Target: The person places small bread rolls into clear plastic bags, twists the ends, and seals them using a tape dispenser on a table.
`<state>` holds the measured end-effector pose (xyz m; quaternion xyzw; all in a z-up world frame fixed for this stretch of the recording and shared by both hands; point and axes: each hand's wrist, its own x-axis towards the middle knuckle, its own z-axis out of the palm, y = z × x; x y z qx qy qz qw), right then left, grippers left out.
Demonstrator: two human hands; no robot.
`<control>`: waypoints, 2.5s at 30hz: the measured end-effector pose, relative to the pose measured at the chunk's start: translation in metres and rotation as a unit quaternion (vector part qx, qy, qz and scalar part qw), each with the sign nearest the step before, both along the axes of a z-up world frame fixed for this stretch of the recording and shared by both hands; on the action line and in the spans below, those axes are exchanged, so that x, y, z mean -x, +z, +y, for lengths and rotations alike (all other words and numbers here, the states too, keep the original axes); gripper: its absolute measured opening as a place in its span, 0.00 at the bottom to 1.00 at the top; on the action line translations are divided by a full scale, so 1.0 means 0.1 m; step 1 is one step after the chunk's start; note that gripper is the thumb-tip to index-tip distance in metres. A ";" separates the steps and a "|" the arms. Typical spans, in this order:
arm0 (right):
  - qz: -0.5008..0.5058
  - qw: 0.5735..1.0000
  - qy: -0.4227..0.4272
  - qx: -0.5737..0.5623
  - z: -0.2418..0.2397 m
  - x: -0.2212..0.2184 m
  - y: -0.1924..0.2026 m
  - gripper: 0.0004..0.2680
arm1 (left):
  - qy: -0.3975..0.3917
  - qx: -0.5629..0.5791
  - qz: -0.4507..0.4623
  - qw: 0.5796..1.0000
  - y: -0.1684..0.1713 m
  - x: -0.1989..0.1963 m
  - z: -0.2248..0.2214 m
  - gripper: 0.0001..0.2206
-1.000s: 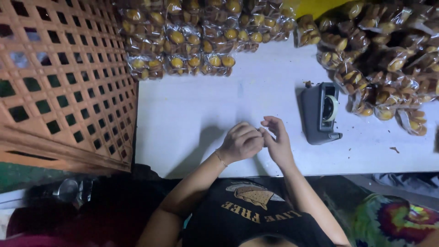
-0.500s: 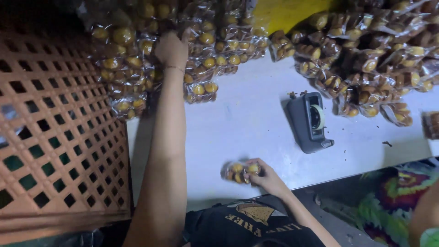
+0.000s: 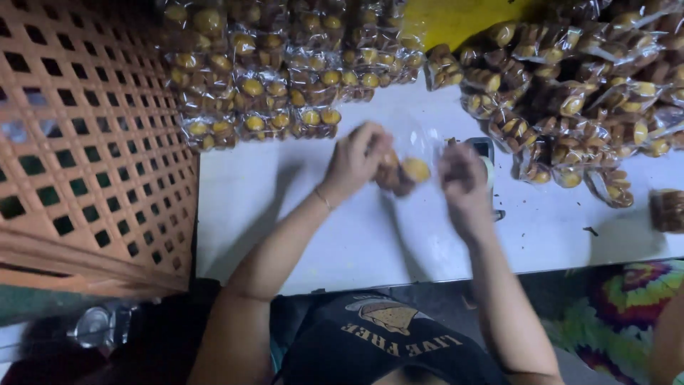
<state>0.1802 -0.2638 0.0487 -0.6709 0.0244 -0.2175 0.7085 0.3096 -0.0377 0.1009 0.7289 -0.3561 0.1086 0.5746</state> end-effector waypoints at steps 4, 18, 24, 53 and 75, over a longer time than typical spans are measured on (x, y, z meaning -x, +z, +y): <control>0.110 0.968 0.031 -0.225 0.46 0.34 -0.11 0.14 | 0.034 -0.009 0.057 0.998 -0.21 0.75 0.01 0.09; 0.190 0.959 0.195 0.076 0.25 1.10 -0.11 0.10 | -0.109 0.009 0.253 0.961 -0.78 2.01 0.24 0.09; 0.265 0.924 0.249 0.116 0.33 1.53 -0.41 0.04 | -0.037 0.011 0.257 0.966 -1.29 2.61 0.24 0.08; 0.119 0.925 -0.259 0.250 -0.14 0.86 -1.14 0.23 | 0.121 -0.066 0.415 0.899 -1.54 2.51 0.39 0.11; 0.268 0.869 -0.214 0.358 0.60 0.78 -0.46 0.07 | 0.023 -0.140 0.393 0.908 -1.19 1.19 0.30 0.10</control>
